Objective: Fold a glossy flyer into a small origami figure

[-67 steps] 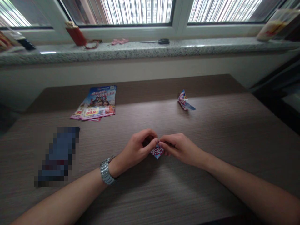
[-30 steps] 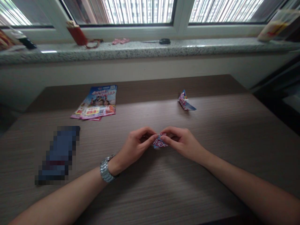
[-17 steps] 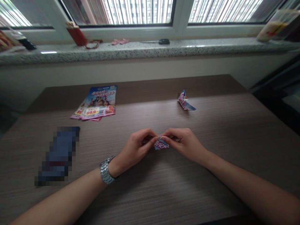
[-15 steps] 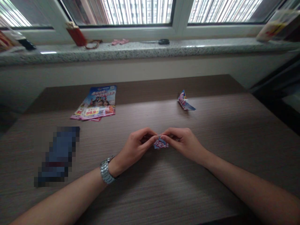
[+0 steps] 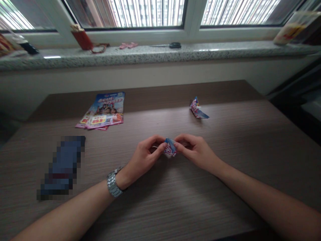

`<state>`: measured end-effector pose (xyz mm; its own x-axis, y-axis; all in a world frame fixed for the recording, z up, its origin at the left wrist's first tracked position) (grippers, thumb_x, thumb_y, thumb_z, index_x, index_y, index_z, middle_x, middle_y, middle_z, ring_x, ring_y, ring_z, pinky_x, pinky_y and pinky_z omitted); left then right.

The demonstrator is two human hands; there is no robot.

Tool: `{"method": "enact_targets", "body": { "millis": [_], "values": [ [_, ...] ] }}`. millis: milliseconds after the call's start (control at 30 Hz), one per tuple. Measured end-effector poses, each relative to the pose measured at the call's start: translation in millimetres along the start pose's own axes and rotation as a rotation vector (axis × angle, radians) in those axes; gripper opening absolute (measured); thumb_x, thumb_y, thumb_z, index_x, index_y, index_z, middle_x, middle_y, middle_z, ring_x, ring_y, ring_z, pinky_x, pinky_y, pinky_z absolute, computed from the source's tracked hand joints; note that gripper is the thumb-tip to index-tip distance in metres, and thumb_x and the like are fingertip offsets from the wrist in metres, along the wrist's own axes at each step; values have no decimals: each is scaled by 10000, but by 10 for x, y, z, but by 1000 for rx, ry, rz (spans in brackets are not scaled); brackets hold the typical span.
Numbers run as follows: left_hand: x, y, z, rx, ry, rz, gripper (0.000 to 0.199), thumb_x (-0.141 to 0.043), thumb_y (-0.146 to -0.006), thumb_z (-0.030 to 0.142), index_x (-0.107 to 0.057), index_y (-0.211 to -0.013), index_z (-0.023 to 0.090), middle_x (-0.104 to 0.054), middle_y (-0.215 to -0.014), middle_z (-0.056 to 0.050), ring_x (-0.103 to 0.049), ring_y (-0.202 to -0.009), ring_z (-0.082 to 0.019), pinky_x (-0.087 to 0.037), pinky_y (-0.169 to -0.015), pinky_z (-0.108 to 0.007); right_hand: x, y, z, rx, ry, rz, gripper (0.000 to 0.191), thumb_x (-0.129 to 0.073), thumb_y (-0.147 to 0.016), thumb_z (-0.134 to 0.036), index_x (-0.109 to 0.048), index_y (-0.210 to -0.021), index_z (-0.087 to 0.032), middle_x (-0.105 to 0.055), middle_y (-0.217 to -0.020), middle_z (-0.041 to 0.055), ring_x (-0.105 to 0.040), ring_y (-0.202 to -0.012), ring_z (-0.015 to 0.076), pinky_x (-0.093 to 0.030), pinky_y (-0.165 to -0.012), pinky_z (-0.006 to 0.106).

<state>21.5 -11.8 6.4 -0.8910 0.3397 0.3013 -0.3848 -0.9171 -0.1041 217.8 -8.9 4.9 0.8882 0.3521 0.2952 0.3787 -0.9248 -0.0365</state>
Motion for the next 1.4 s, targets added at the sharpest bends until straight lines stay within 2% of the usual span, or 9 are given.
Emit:
{"method": "enact_targets", "body": {
  "millis": [167, 267, 533, 633, 767, 1033, 1233, 1400],
  "values": [
    [-2, 6, -26, 18, -32, -33, 176, -611, -985, 324, -687, -1013, 167, -733, -903, -24, -671, -804, -135, -520, -728, -213, -32, 18, -15, -14, -35, -40, 179, -625, -953, -349, -695, -988, -188, -747, -860, 26, -697, -766, 153, -529, -675, 240],
    [-12, 17, -19, -15, -106, -69, 167, -622, -978, 316, -700, -978, 168, -720, -868, -23, -645, -766, -131, -500, -693, -211, -40, 20, -20, -10, -33, -47, 198, -641, -947, -371, -696, -1011, -191, -752, -883, 33, -704, -790, 164, -538, -689, 253],
    [-37, 29, 6, -73, -190, -96, 141, -636, -969, 294, -703, -947, 171, -712, -832, -10, -627, -729, -115, -483, -693, -205, -4, 20, -88, 111, 168, -13, 168, -632, -967, -329, -709, -918, -187, -722, -822, 25, -659, -740, 149, -479, -651, 245],
    [-35, 29, 17, -56, -168, -80, 153, -637, -969, 307, -707, -985, 171, -726, -882, -22, -651, -771, -123, -496, -716, -209, 11, 14, -80, 85, 139, 11, 189, -630, -966, -352, -704, -911, -187, -719, -804, 23, -657, -729, 152, -486, -651, 249],
    [-49, 33, 44, -32, -95, -120, 192, -609, -988, 322, -705, -1061, 172, -749, -956, -38, -682, -825, -138, -517, -752, -220, 28, 10, -56, 32, 49, 46, 225, -627, -962, -392, -692, -903, -185, -715, -782, 20, -659, -710, 152, -500, -652, 250],
    [-15, 13, 15, 15, -66, -47, 251, -609, -984, 376, -722, -928, 159, -735, -814, -24, -651, -718, -130, -494, -657, -208, -1, -4, -55, 2, -29, 53, 225, -613, -959, -397, -659, -888, -188, -676, -747, 8, -619, -671, 139, -478, -614, 242],
    [-2, 5, 27, -7, -115, -63, 259, -616, -977, 373, -709, -866, 159, -717, -787, -13, -619, -699, -121, -475, -656, -203, -15, -2, -18, -12, 2, 19, 227, -595, -960, -392, -629, -861, -191, -618, -689, -15, -570, -626, 127, -435, -567, 231],
    [-2, 7, 29, -4, -128, -100, 249, -619, -977, 362, -706, -867, 156, -716, -783, -13, -611, -700, -119, -466, -657, -201, -20, 13, -31, -2, 71, -57, 235, -604, -962, -394, -673, -889, -182, -660, -718, 2, -583, -638, 131, -428, -569, 232]
  ]
}}
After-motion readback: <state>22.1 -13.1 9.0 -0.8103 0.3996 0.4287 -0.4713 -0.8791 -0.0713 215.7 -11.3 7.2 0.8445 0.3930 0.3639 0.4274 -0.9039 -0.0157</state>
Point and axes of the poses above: each hand's wrist, its own y-axis away from the middle knuckle, its own x-axis out of the back of the hand, z = x × y, the point moved 3 cm from there along -y, towards the middle knuckle
